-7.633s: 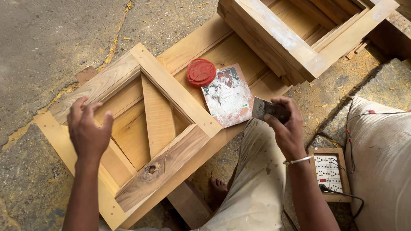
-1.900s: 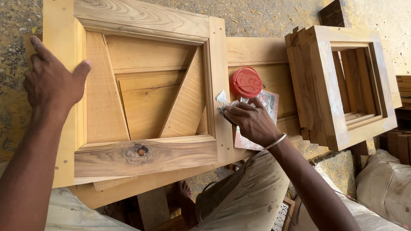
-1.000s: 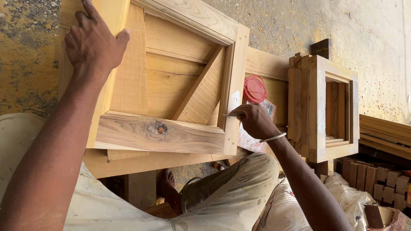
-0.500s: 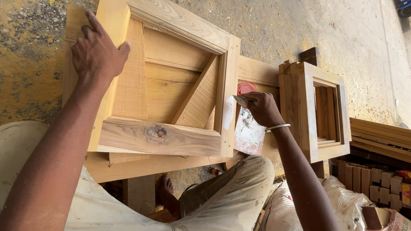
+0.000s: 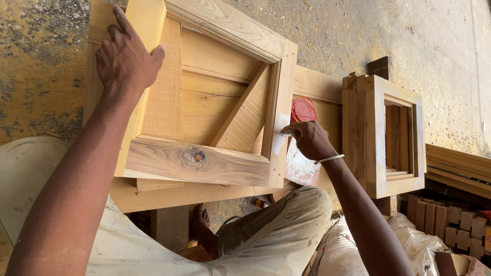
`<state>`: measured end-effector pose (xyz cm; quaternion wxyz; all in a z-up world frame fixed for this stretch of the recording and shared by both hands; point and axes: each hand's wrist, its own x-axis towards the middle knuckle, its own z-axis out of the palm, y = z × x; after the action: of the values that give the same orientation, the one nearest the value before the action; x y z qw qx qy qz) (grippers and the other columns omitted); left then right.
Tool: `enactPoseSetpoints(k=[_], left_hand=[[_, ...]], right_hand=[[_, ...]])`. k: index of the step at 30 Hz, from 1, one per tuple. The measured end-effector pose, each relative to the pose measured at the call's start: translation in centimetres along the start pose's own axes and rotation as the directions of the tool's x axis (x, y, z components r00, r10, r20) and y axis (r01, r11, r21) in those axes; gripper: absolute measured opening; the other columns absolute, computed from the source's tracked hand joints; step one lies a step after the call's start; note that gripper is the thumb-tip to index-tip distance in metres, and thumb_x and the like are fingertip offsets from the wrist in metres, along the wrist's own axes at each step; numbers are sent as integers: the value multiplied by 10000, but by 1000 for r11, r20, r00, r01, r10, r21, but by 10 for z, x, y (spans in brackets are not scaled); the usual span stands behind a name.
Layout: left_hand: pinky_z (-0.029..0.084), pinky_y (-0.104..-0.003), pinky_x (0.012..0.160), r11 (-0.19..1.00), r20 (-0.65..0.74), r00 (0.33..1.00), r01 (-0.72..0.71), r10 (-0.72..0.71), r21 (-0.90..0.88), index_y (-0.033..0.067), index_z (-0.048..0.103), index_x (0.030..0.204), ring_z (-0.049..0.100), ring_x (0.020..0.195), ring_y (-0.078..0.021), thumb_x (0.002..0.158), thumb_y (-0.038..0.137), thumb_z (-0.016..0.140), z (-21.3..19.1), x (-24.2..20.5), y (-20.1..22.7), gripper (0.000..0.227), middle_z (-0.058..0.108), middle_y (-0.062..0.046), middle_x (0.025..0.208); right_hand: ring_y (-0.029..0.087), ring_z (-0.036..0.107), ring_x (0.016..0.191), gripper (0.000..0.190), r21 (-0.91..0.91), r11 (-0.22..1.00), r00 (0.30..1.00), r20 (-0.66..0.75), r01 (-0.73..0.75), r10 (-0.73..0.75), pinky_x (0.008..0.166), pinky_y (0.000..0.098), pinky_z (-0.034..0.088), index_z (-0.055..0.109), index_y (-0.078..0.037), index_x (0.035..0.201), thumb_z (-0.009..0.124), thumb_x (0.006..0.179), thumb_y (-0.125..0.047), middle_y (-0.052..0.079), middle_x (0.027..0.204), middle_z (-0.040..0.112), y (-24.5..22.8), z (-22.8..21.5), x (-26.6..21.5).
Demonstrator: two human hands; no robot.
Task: The person fills a hole in a wooden frame with sawdust and glue, then smooths the surface with a metal scraper. They use a plastic jar to hold sawdust and a small bottle for glue.
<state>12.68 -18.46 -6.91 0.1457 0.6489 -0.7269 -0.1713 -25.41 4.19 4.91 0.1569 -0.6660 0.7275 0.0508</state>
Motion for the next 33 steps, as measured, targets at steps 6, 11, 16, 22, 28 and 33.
enactPoseSetpoints(k=[6, 11, 16, 22, 28, 33], left_hand=[[596, -455, 670, 999, -41, 999, -34, 35, 29, -129, 137, 1598, 710, 903, -383, 1024, 574, 701, 11, 1, -5, 1068, 572, -366, 1263], [590, -471, 714, 998, -87, 994, -63, 65, 30, -140, 144, 1604, 705, 927, -390, 1024, 582, 718, 17, 3, -9, 1089, 589, -371, 1236], [593, -482, 702, 1000, -24, 999, -27, 27, 8, -130, 126, 1607, 709, 890, -393, 1012, 573, 702, 11, -1, -6, 1086, 571, -372, 1268], [582, -474, 703, 998, -3, 999, -40, 40, 44, -135, 139, 1611, 700, 903, -395, 1020, 590, 691, 8, 0, -5, 1085, 583, -358, 1251], [587, -476, 695, 999, -18, 999, -41, 41, 1, -160, 135, 1603, 684, 945, -398, 1007, 572, 707, 6, 5, -5, 1104, 574, -366, 1249], [574, -486, 744, 997, -69, 995, -74, 76, 38, -163, 162, 1597, 686, 933, -397, 1014, 568, 728, 10, 2, -7, 1093, 586, -359, 1232]], right_hand=[[281, 758, 810, 218, 84, 986, 990, -24, 143, -142, 713, 420, 580, 801, -75, 1002, 622, 908, 9, 141, 930, 790, -16, 12, -44], [267, 735, 690, 340, 63, 998, 994, 110, -11, 4, 652, 415, 571, 799, -97, 1046, 565, 867, 73, 126, 951, 801, -21, 36, -82], [199, 744, 668, 309, 156, 980, 989, 58, 125, -135, 600, 361, 587, 798, -88, 1036, 559, 902, 54, 107, 940, 809, -29, 58, -127], [144, 673, 583, 247, 367, 928, 986, -118, -67, 118, 515, 337, 549, 767, -61, 1103, 665, 878, -49, 106, 843, 781, -30, 37, -153], [166, 510, 434, 262, 320, 904, 932, -129, -283, 337, 473, 375, 452, 662, 44, 656, 632, 847, -133, 125, 513, 609, -26, 27, -122], [220, 523, 409, 282, 270, 916, 929, -139, -296, 342, 496, 396, 451, 587, 64, 577, 604, 796, -111, 136, 479, 556, -29, 49, -80]])
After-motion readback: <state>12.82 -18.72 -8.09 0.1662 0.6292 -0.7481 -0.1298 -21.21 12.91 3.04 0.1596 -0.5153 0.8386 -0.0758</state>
